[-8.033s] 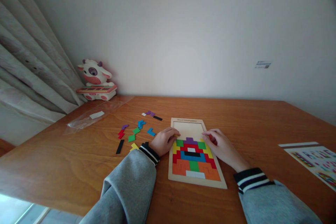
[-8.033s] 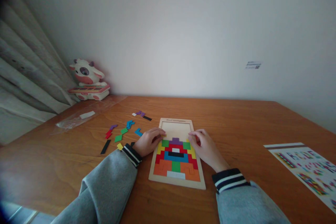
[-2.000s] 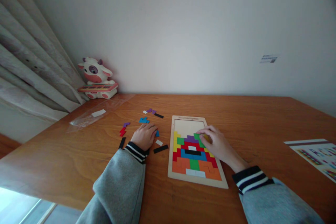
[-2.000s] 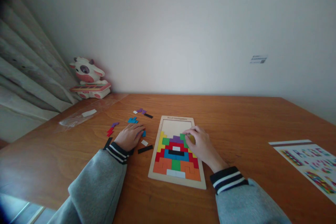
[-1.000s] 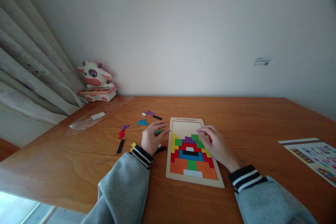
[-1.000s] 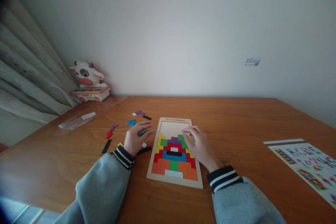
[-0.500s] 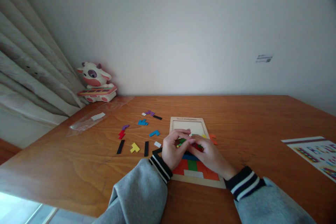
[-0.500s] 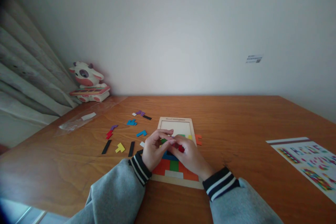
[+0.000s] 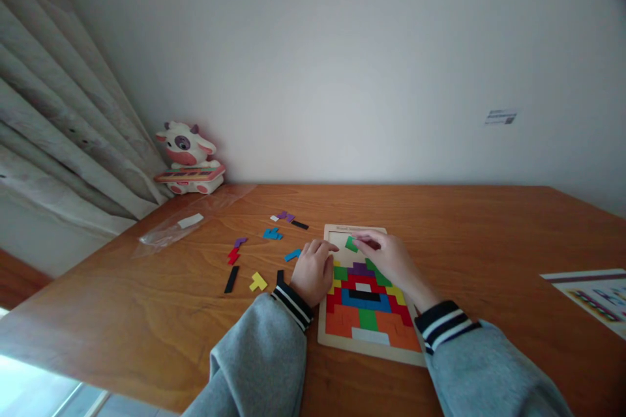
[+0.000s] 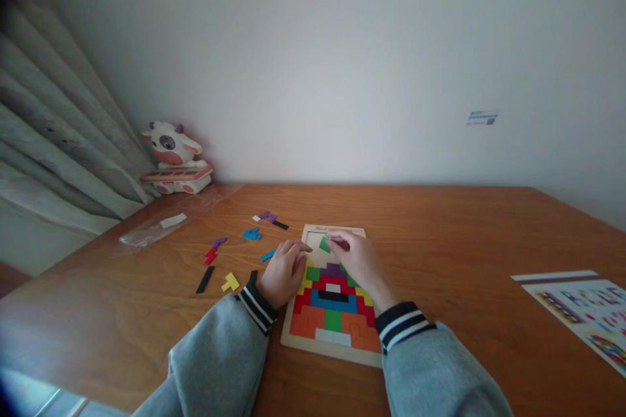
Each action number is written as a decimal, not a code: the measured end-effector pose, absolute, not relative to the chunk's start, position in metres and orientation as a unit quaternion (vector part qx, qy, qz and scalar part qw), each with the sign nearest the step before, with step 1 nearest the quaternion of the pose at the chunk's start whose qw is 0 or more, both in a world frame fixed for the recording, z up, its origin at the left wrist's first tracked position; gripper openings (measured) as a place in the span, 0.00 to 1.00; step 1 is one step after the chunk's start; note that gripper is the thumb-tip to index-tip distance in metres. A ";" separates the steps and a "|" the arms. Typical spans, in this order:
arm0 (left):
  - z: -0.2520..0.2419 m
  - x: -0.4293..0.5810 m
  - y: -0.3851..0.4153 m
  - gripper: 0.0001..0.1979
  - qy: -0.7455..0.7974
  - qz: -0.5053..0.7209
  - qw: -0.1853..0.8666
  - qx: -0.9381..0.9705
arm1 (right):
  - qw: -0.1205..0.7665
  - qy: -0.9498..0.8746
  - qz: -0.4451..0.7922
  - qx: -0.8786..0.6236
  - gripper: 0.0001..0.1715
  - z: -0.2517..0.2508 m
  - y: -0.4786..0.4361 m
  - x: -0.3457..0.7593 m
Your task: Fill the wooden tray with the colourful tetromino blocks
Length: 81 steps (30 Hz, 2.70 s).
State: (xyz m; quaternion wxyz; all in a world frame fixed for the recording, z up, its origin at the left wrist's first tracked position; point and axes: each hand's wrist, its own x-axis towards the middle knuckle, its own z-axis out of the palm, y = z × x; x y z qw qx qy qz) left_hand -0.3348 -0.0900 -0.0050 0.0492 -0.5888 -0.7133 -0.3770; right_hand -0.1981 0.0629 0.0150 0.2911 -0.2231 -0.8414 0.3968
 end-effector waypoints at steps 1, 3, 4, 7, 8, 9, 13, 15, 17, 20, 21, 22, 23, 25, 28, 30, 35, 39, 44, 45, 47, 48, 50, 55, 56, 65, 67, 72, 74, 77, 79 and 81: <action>-0.006 -0.334 -0.090 0.12 -0.716 -0.372 0.042 -0.589 | 0.289 -0.840 0.400 -0.226 0.14 0.012 0.063 -0.202; -0.007 -0.333 -0.091 0.12 -0.722 -0.364 0.033 -0.587 | 0.282 -0.846 0.399 -0.214 0.12 0.006 0.061 -0.208; -0.007 -0.332 -0.091 0.12 -0.727 -0.359 0.031 -0.584 | 0.276 -0.851 0.397 -0.204 0.11 0.002 0.061 -0.209; -0.006 -0.331 -0.092 0.12 -0.741 -0.339 0.028 -0.579 | 0.259 -0.864 0.389 -0.184 0.09 -0.007 0.059 -0.210; -0.005 -0.330 -0.092 0.12 -0.743 -0.331 0.027 -0.581 | 0.258 -0.870 0.380 -0.182 0.09 -0.009 0.059 -0.209; -0.005 -0.330 -0.092 0.12 -0.745 -0.324 0.027 -0.583 | 0.256 -0.877 0.364 -0.179 0.08 -0.010 0.059 -0.209; -0.004 -0.330 -0.090 0.13 -0.748 -0.313 0.030 -0.585 | 0.239 -0.906 0.309 -0.162 0.10 -0.012 0.063 -0.208; -0.003 -0.330 -0.090 0.12 -0.749 -0.307 0.030 -0.586 | 0.235 -0.908 0.307 -0.162 0.11 -0.012 0.064 -0.207; -0.003 -0.330 -0.090 0.12 -0.749 -0.302 0.031 -0.589 | 0.235 -0.909 0.302 -0.167 0.12 -0.012 0.063 -0.207; -0.004 -0.329 -0.091 0.12 -0.749 -0.302 0.035 -0.589 | 0.234 -0.913 0.286 -0.172 0.12 -0.013 0.060 -0.207; -0.004 -0.329 -0.091 0.12 -0.748 -0.302 0.036 -0.590 | 0.236 -0.914 0.280 -0.173 0.11 -0.013 0.059 -0.208; -0.004 -0.329 -0.091 0.11 -0.748 -0.301 0.037 -0.590 | 0.237 -0.915 0.276 -0.175 0.11 -0.014 0.058 -0.208; -0.005 -0.329 -0.091 0.11 -0.748 -0.300 0.037 -0.591 | 0.237 -0.915 0.274 -0.177 0.11 -0.014 0.058 -0.208; -0.005 -0.329 -0.091 0.11 -0.746 -0.301 0.040 -0.593 | 0.233 -0.913 0.280 -0.182 0.10 -0.015 0.058 -0.208; -0.005 -0.329 -0.091 0.12 -0.744 -0.303 0.045 -0.593 | 0.228 -0.913 0.287 -0.180 0.09 -0.014 0.059 -0.207; -0.006 -0.329 -0.091 0.12 -0.744 -0.300 0.046 -0.596 | 0.229 -0.915 0.284 -0.173 0.09 -0.012 0.059 -0.206; -0.005 -0.330 -0.090 0.12 -0.745 -0.296 0.047 -0.596 | 0.230 -0.922 0.275 -0.145 0.10 -0.009 0.057 -0.203; -0.004 -0.329 -0.091 0.15 -0.733 -0.302 0.038 -0.609 | 0.264 -0.901 0.309 -0.153 0.18 -0.009 0.058 -0.200; -0.001 -0.327 -0.093 0.18 -0.715 -0.308 0.027 -0.626 | 0.300 -0.871 0.340 -0.186 0.21 -0.006 0.061 -0.188; 0.000 -0.327 -0.093 0.19 -0.713 -0.308 0.023 -0.629 | 0.298 -0.872 0.340 -0.187 0.21 -0.004 0.062 -0.185; 0.002 -0.325 -0.094 0.22 -0.712 -0.304 0.011 -0.633 | 0.292 -0.872 0.344 -0.190 0.23 -0.001 0.064 -0.179; 0.004 -0.324 -0.095 0.23 -0.712 -0.301 0.005 -0.634 | 0.290 -0.871 0.347 -0.193 0.24 0.000 0.064 -0.177; 0.006 -0.323 -0.096 0.25 -0.713 -0.293 -0.008 -0.637 | 0.290 -0.868 0.351 -0.198 0.26 0.002 0.065 -0.173; 0.008 -0.322 -0.096 0.25 -0.712 -0.294 -0.013 -0.637 | 0.275 -0.877 0.344 -0.193 0.27 0.004 0.064 -0.170; 0.008 -0.322 -0.096 0.24 -0.714 -0.293 -0.012 -0.636 | 0.274 -0.879 0.341 -0.191 0.26 0.004 0.063 -0.170; 0.006 -0.322 -0.097 0.20 -0.696 -0.315 0.000 -0.645 | 0.343 -0.865 0.294 -0.218 0.23 -0.003 0.075 -0.168; 0.006 -0.324 -0.097 0.19 -0.689 -0.324 0.013 -0.648 | 0.358 -0.864 0.269 -0.230 0.22 -0.004 0.081 -0.165; 0.007 -0.343 -0.103 0.16 -0.707 -0.311 0.059 -0.632 | 0.374 -0.853 0.236 -0.279 0.23 -0.011 0.106 -0.149; 0.006 -0.358 -0.108 0.14 -0.734 -0.284 0.079 -0.612 | 0.375 -0.840 0.236 -0.313 0.23 -0.018 0.118 -0.140; 0.001 -0.382 -0.117 0.16 -0.782 -0.236 0.105 -0.567 | 0.351 -0.828 0.249 -0.361 0.25 -0.027 0.132 -0.128; -0.004 -0.397 -0.123 0.22 -0.804 -0.204 0.112 -0.548 | 0.337 -0.826 0.253 -0.373 0.26 -0.031 0.136 -0.123; -0.008 -0.407 -0.128 0.27 -0.822 -0.178 0.105 -0.531 | 0.331 -0.831 0.253 -0.368 0.25 -0.032 0.136 -0.122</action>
